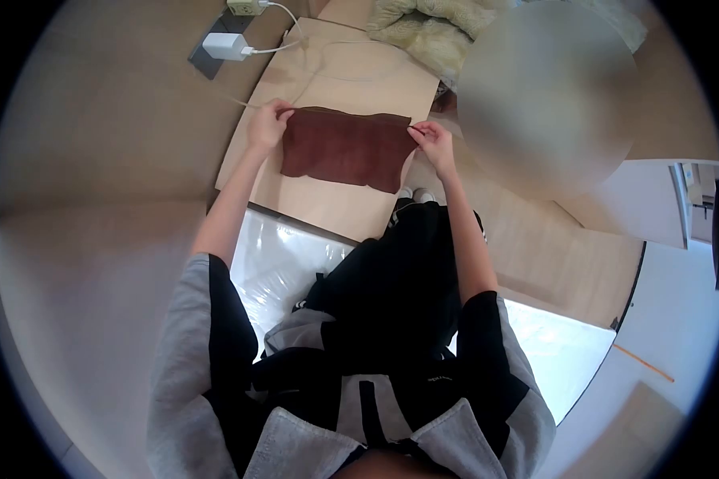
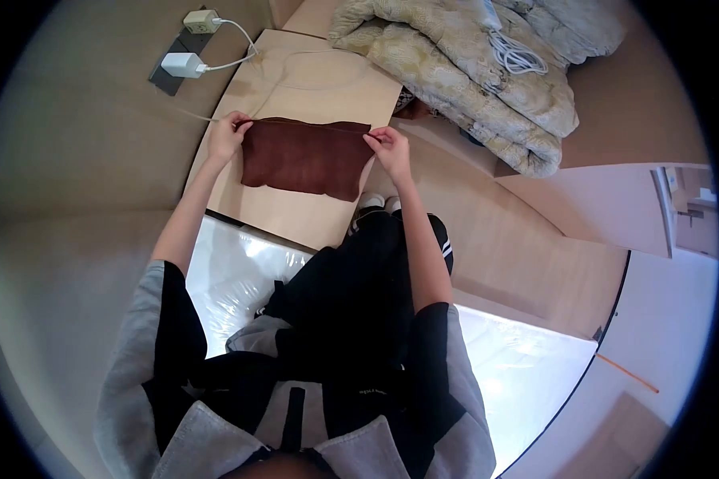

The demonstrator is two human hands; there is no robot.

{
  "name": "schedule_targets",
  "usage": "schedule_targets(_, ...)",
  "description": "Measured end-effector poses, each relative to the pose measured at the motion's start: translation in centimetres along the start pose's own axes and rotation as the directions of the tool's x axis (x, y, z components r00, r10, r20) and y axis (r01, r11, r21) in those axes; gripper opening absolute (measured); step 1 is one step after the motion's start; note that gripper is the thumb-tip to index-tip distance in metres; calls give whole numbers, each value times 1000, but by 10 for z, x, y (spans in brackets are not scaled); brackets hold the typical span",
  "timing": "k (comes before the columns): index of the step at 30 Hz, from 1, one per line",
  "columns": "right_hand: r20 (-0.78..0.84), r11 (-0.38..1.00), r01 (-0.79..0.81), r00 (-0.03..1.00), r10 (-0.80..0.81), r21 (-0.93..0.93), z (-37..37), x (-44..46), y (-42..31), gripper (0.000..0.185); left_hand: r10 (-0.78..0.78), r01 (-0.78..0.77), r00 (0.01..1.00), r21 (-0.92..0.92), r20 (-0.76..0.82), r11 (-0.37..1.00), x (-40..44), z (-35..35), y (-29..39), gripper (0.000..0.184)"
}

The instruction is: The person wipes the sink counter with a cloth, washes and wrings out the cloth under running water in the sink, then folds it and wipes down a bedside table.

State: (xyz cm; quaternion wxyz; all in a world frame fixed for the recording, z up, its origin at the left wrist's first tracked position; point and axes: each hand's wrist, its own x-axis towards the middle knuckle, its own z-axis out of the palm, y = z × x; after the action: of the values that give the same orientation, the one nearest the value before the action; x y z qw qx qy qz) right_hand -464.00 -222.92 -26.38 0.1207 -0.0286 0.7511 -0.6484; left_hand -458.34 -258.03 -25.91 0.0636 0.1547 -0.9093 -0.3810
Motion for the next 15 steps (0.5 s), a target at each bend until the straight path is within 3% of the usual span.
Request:
schedule_targets(2,12,999,-31,999,31,-28,-1,15,12,14,-4,9,997,63,-82,998,-4,3,13,9)
schedule_targets(5,-20,998,57,998,-58,-30,2,29,28,15,132,-113,977,117,-166,987,1,17,-2,8)
schedule_targets(8,-64,964,108,990,-127,-241,5,34,32,17,192,-146,959,219,-210,965,0,20,3,9)
schedule_targets(9,-67,884,202,965,-253,-423,6,34,31,17,232,-172,946,258,-225,951,2,22,-1,10)
schedule_targets(11,3,597,331,876,-482,-731,8,32,28,19,313,-221,916,332,-253,917,8,28,-11,14)
schedule_targets(14,-54,511,376,764,-643,-773,13,20,15,20,326,-280,927,233,-188,931,4,26,-22,22)
schedule_targets(15,-77,540,363,773,-629,-760,16,15,14,20,308,-261,931,231,-194,937,-3,22,-16,23)
